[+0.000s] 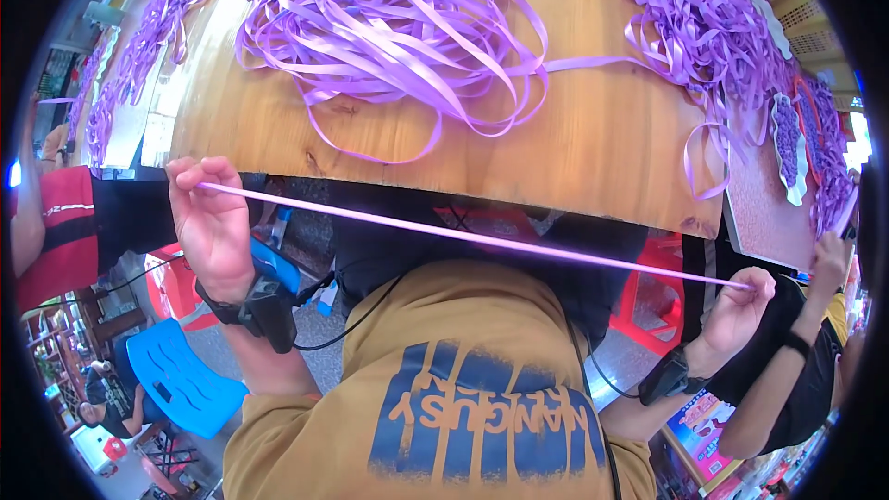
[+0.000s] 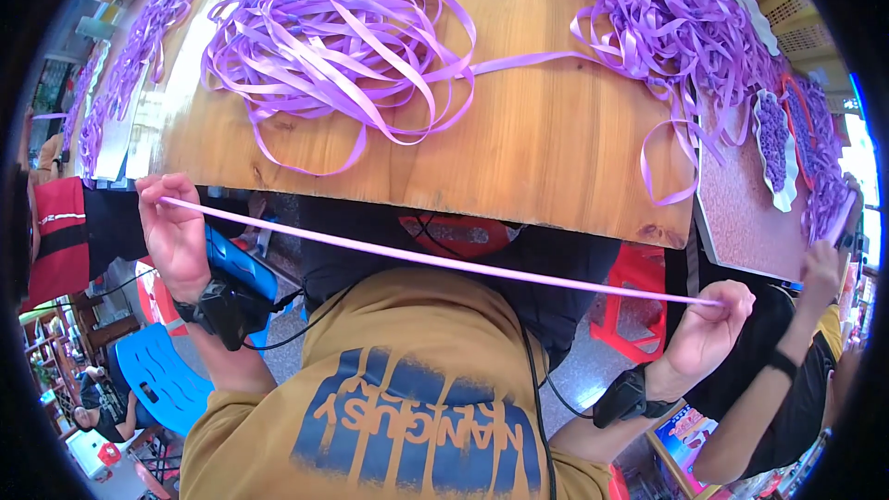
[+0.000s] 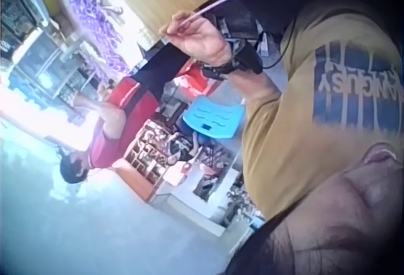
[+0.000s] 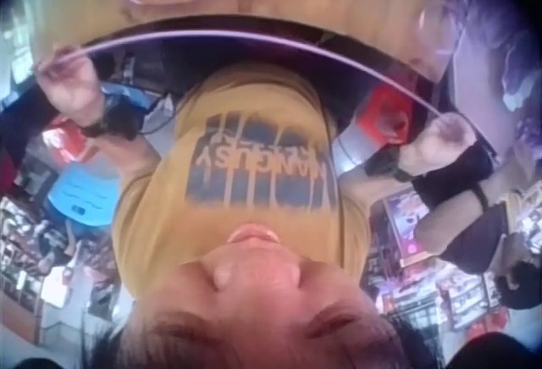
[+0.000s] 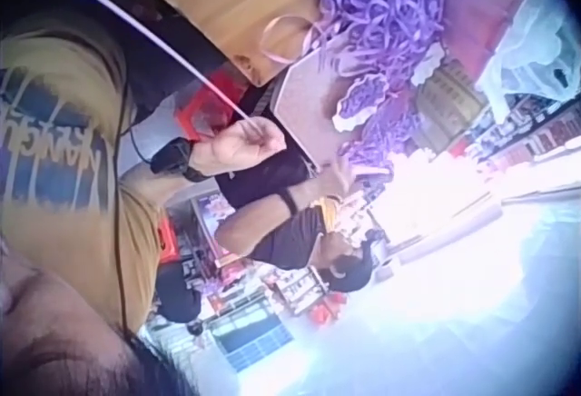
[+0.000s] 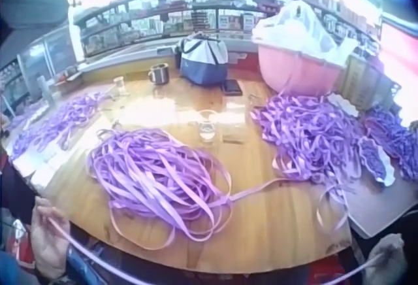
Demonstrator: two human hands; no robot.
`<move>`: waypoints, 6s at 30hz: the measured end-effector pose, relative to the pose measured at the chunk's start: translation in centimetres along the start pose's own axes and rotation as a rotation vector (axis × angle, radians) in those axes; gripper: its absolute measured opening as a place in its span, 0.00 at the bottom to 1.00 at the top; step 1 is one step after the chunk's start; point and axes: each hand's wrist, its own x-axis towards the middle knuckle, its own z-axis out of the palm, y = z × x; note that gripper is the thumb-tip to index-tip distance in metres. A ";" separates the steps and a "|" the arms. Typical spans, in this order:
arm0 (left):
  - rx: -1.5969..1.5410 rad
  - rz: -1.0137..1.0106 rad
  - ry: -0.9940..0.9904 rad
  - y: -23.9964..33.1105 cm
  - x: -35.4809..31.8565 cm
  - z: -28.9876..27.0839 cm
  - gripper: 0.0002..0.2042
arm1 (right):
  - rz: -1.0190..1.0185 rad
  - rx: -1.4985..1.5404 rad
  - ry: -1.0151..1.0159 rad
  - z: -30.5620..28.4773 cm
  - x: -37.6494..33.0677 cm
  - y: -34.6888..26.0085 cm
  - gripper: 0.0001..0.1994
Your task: The person ties a series of knots in a purple ribbon by hand, pulling the ribbon taut to secure each knot before placing it back on the table.
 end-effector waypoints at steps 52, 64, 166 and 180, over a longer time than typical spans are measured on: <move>0.591 -0.426 -0.565 -10.0 -4.7 4.5 0.07 | 0.257 -0.905 -0.798 3.6 -6.6 10.2 0.17; 0.833 -0.756 -0.848 -13.9 -7.4 7.6 0.06 | 0.543 -0.901 -1.099 5.7 -8.3 13.2 0.14; 1.156 -0.342 -1.088 -15.5 -5.4 5.4 0.10 | 0.599 -1.096 -0.925 4.9 -7.9 13.7 0.19; 1.223 -0.113 -1.112 -15.5 -6.4 5.4 0.10 | 0.001 -1.251 -1.174 5.0 -8.2 14.8 0.11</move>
